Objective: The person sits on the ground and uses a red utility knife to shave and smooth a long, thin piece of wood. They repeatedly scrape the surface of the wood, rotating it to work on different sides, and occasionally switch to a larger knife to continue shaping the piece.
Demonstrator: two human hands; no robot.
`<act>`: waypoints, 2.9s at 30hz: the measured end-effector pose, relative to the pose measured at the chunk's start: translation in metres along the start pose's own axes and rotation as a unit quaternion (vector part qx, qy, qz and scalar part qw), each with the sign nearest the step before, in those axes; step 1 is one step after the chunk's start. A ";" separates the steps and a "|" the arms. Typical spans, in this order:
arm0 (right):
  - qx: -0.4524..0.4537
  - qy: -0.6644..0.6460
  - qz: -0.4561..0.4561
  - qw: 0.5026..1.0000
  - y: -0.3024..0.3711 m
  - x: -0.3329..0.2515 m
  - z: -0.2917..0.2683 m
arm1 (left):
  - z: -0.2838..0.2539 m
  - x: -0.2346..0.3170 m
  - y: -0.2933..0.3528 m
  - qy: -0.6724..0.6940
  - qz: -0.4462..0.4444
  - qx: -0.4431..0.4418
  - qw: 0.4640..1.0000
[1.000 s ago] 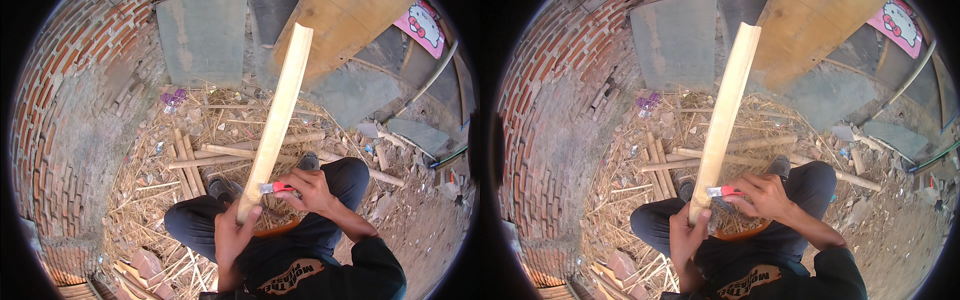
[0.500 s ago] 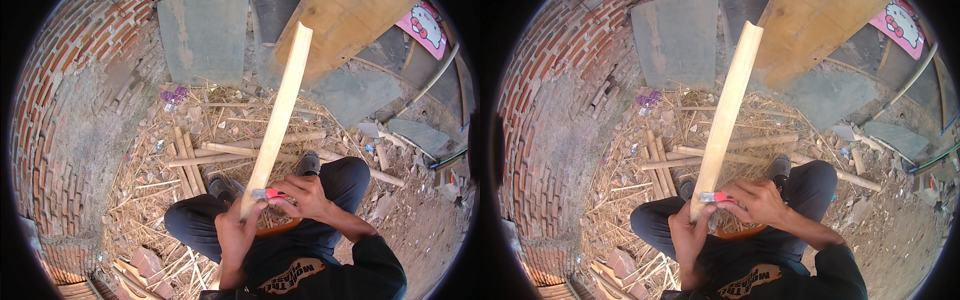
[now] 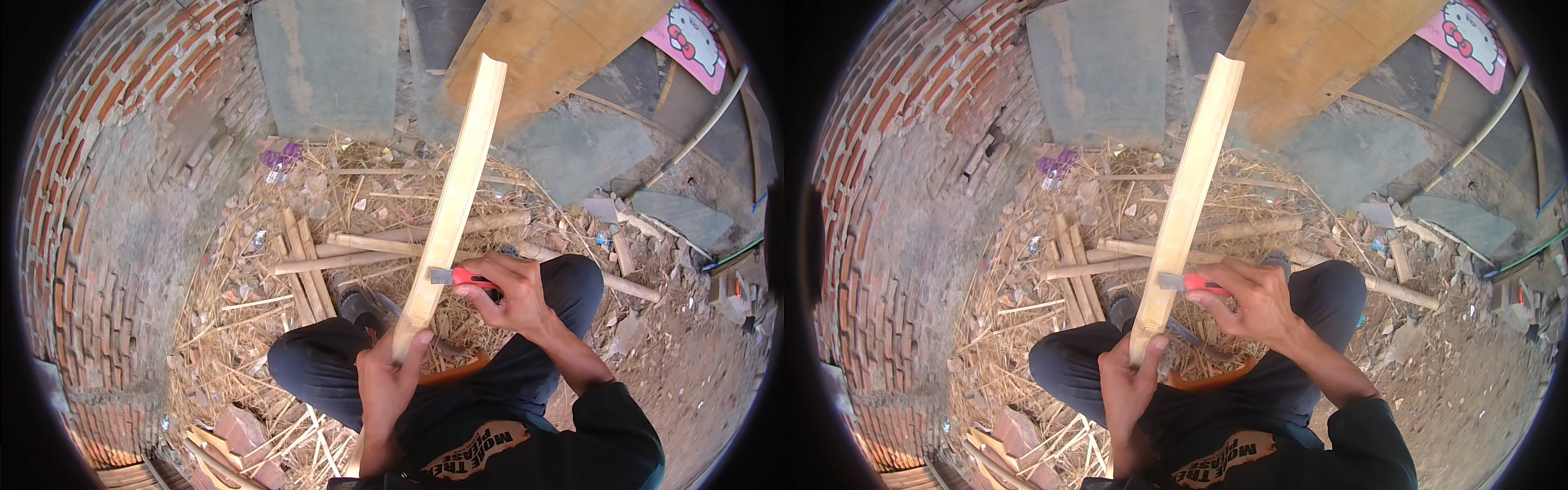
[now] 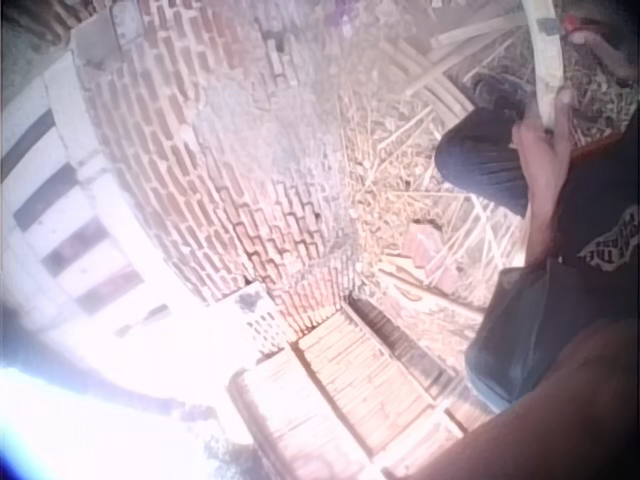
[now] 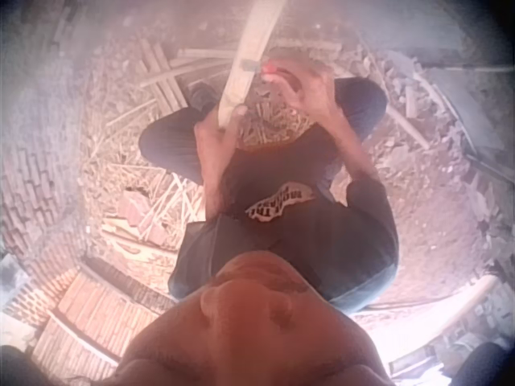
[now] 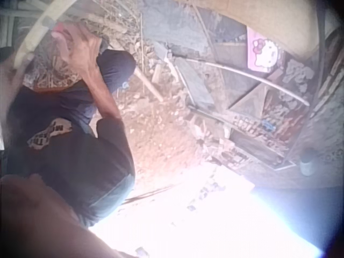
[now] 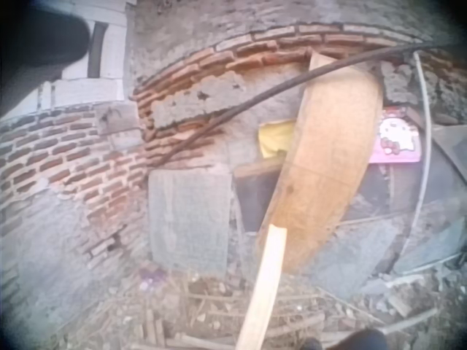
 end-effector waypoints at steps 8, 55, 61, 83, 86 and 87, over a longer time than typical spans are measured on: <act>-0.017 0.016 0.007 1.000 -0.009 0.005 -0.011 | -0.002 -0.019 0.008 0.006 -0.044 -0.017 0.999; -0.247 0.063 0.331 0.908 0.006 0.202 -0.080 | -0.017 -0.063 0.024 0.058 -0.112 -0.041 0.991; -0.100 0.051 0.267 0.957 -0.014 0.119 -0.069 | -0.009 -0.050 0.011 0.076 -0.071 -0.037 0.994; -0.040 -0.066 -0.042 0.996 0.027 -0.035 0.033 | 0.000 0.002 -0.014 0.044 0.073 -0.017 0.996; -0.037 -0.053 -0.041 0.997 0.025 -0.038 0.030 | -0.001 0.008 -0.014 0.013 0.076 -0.002 0.997; -0.038 -0.048 -0.042 0.997 0.024 -0.039 0.029 | -0.001 0.010 -0.013 0.011 0.074 0.000 0.997</act>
Point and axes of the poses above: each hand's wrist, its own y-axis away from the middle knuckle, its own z-axis out of the palm, x = y × z, the point moved 10 cm from there along -y, towards the middle knuckle, and after that the axes turned 3 degrees about -z, right-handed, at the moved point
